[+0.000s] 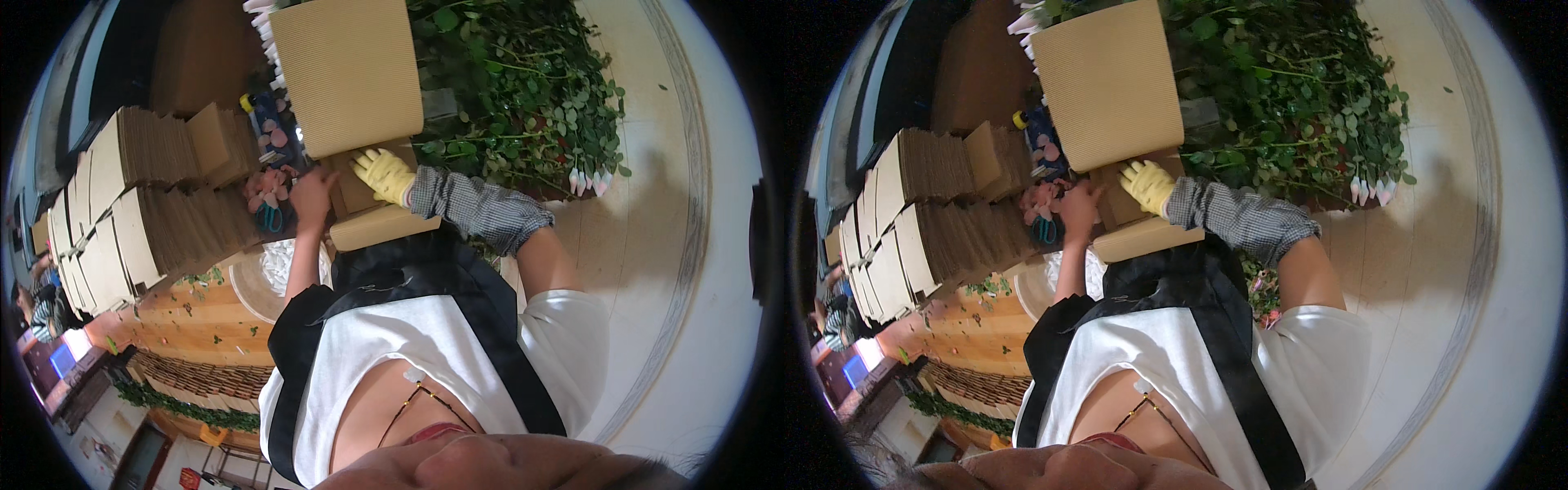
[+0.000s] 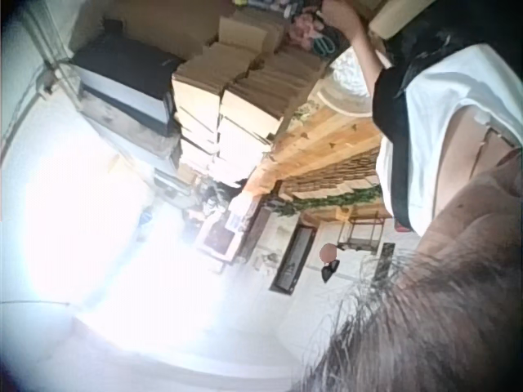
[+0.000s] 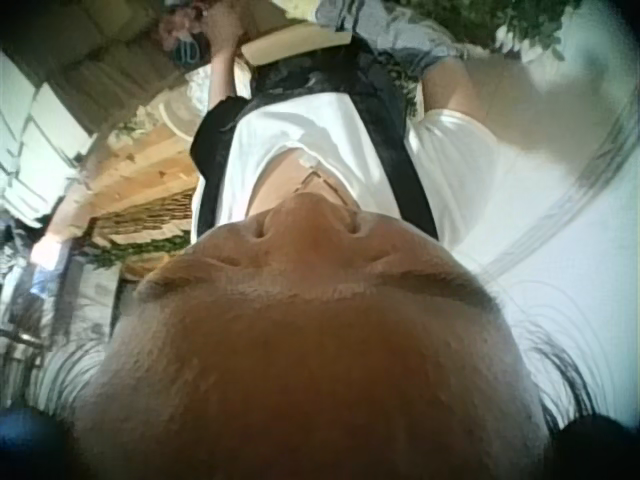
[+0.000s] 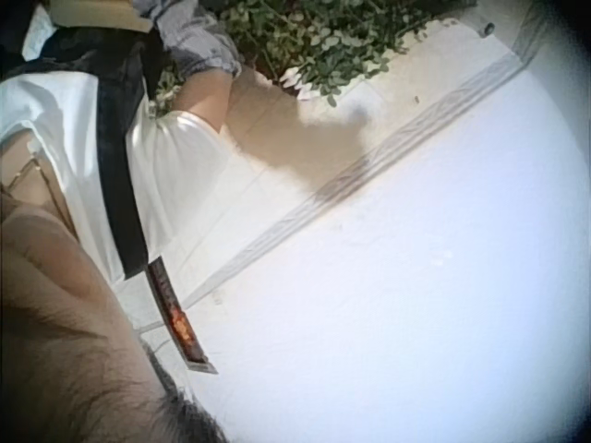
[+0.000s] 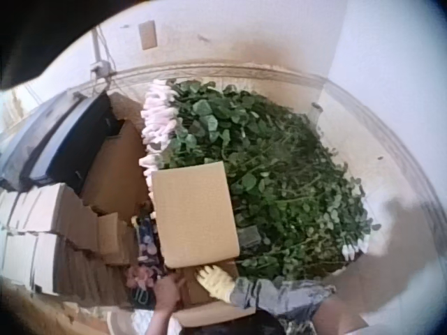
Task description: The person assembles a cardboard box and places white tissue paper inside. They then pick up individual pink roses with green leaves, arrange them in the box, and add more tissue paper to secure the flowers. The process is repeated for multiple boxes.
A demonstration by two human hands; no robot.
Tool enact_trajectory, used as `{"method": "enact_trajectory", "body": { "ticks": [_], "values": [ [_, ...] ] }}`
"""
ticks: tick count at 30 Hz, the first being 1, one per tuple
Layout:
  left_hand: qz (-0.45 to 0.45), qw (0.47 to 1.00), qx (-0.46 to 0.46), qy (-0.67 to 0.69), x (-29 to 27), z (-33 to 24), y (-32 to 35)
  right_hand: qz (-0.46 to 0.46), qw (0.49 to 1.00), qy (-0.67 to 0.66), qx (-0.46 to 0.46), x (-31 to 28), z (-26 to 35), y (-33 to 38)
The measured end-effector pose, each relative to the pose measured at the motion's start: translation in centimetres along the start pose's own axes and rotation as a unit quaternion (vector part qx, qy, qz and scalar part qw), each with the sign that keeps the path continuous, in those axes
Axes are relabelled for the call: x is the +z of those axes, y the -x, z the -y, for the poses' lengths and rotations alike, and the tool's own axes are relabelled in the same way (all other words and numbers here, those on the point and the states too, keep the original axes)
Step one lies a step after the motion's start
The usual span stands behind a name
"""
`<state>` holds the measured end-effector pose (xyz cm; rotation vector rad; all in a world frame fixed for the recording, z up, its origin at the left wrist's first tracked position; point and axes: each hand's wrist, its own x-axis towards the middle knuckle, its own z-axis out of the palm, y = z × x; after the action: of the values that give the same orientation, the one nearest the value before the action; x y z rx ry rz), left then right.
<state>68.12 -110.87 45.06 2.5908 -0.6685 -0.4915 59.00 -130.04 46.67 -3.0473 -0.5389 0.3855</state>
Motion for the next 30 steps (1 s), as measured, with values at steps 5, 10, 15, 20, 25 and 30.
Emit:
{"method": "enact_trajectory", "body": {
  "ticks": [5,10,15,20,25,30],
  "values": [
    [0.028,0.972,-0.03,0.231,4.9,7.3,-1.3,-0.001,1.0,0.023,0.001,-0.9,0.7,-0.2],
    [0.02,0.975,-0.019,0.219,3.9,5.0,-0.6,0.097,0.994,-0.034,0.036,-1.6,0.4,-0.2],
    [0.277,0.952,-0.073,0.111,-5.2,-2.5,-1.0,-0.024,0.998,0.002,0.058,4.3,0.6,-0.9],
    [0.176,0.933,0.191,-0.251,-0.2,-4.5,0.4,-0.001,0.977,-0.214,0.019,0.0,-1.6,0.0],
    [0.161,0.94,0.177,-0.243,-0.3,-6.2,1.7,-0.175,0.866,-0.426,0.192,-0.2,-5.1,9.0],
    [0.136,0.955,0.173,-0.197,0.7,-5.2,2.9,-0.144,0.896,-0.231,0.35,6.4,-7.0,15.1]
  ]
}}
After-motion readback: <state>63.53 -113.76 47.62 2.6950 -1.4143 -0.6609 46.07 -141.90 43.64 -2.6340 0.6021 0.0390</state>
